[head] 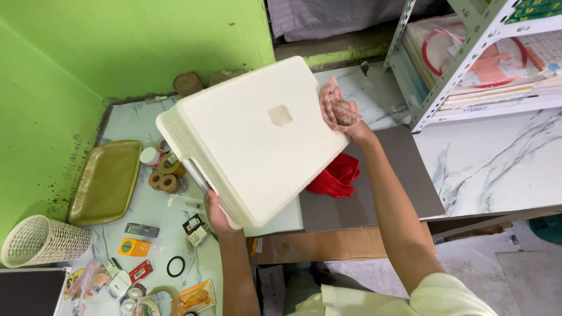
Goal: The person wipes a white plastic storage bin with a cloth and places it on a table. They then pick up several tubes of adhesive from the cluttered surface and arrange them inside the bin.
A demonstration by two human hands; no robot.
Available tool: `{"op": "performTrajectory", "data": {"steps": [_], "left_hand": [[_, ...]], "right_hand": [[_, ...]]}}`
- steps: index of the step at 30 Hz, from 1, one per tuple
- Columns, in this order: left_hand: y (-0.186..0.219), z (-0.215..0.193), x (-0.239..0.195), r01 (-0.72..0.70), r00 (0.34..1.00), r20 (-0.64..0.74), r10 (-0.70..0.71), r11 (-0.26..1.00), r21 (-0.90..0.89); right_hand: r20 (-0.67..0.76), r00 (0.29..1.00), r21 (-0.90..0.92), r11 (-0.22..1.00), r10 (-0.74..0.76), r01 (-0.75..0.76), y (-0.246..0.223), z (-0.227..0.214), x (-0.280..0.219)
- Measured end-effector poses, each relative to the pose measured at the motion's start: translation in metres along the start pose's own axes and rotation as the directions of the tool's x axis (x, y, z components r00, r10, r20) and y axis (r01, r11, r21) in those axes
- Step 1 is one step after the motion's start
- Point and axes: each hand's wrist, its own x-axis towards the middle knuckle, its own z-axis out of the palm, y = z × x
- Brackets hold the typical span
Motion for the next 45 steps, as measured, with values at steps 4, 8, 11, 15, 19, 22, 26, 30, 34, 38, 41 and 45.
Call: {"op": "performTrajectory", "data": {"steps": [4, 8, 11, 15, 19, 22, 26, 30, 34, 38, 41, 45], "left_hand": [[-0.002, 0.019, 0.009, 0.02, 0.999, -0.033, -0.028, 0.973, -0.228], [-0.028, 0.001, 0.003, -0.025, 0.961, -0.272, -0.06, 0.954, -0.297], [-0.047, -0.015, 0.0, -0.034, 0.939, -0.338, -0.063, 0.961, -0.273], [-0.056, 0.001, 0.008, -0.021, 0.938, -0.329, -0.107, 0.932, -0.362], [-0.057, 0.03, 0.01, -0.02, 0.92, -0.367, -0.139, 0.917, -0.398], [-0.063, 0.041, 0.011, 0.024, 0.79, -0.544, -0.281, 0.902, -0.43], [-0.073, 0.023, 0.012, 0.03, 0.934, -0.316, -0.167, 0.917, -0.397], [-0.049, 0.036, -0.002, -0.2, 0.97, 0.214, 0.117, 0.883, 0.425], [-0.101, -0.072, -0.036, 0.261, 0.942, -0.229, -0.247, 0.965, 0.03], [-0.058, -0.034, -0.031, 0.325, 0.864, -0.455, -0.215, 0.929, 0.179], [-0.048, -0.037, -0.013, 0.187, 0.928, -0.336, -0.164, 0.982, 0.035], [-0.039, -0.022, 0.006, 0.052, 0.994, -0.091, -0.058, 0.996, -0.072]], "right_hand": [[0.124, 0.984, 0.184, 0.978, -0.125, 0.101, 0.008, -0.003, -0.028], [-0.011, 0.973, 0.436, 0.875, -0.23, 0.212, 0.072, -0.023, -0.024], [-0.247, 0.949, 0.624, 0.716, -0.198, 0.312, 0.091, -0.01, -0.038], [-0.396, 0.831, 0.338, 0.779, -0.39, 0.527, 0.042, 0.034, -0.078], [-0.489, 0.751, -0.243, 0.896, -0.444, 0.372, 0.044, 0.058, -0.08], [-0.349, 0.648, -0.357, 0.736, -0.677, 0.576, 0.008, 0.109, -0.102], [0.183, 0.614, -0.764, 0.282, -0.767, 0.58, -0.055, 0.165, -0.151], [0.482, 0.715, -0.671, 0.312, -0.506, 0.673, -0.154, 0.186, -0.177], [0.327, 0.782, -0.572, 0.547, -0.531, 0.611, -0.153, 0.154, -0.106], [0.043, 0.918, -0.68, 0.661, -0.395, 0.317, -0.111, 0.099, -0.064], [0.035, 0.923, -0.689, 0.66, -0.383, 0.3, -0.064, 0.09, -0.08], [0.28, 0.83, -0.551, 0.627, -0.483, 0.551, -0.033, 0.134, -0.134]]}}
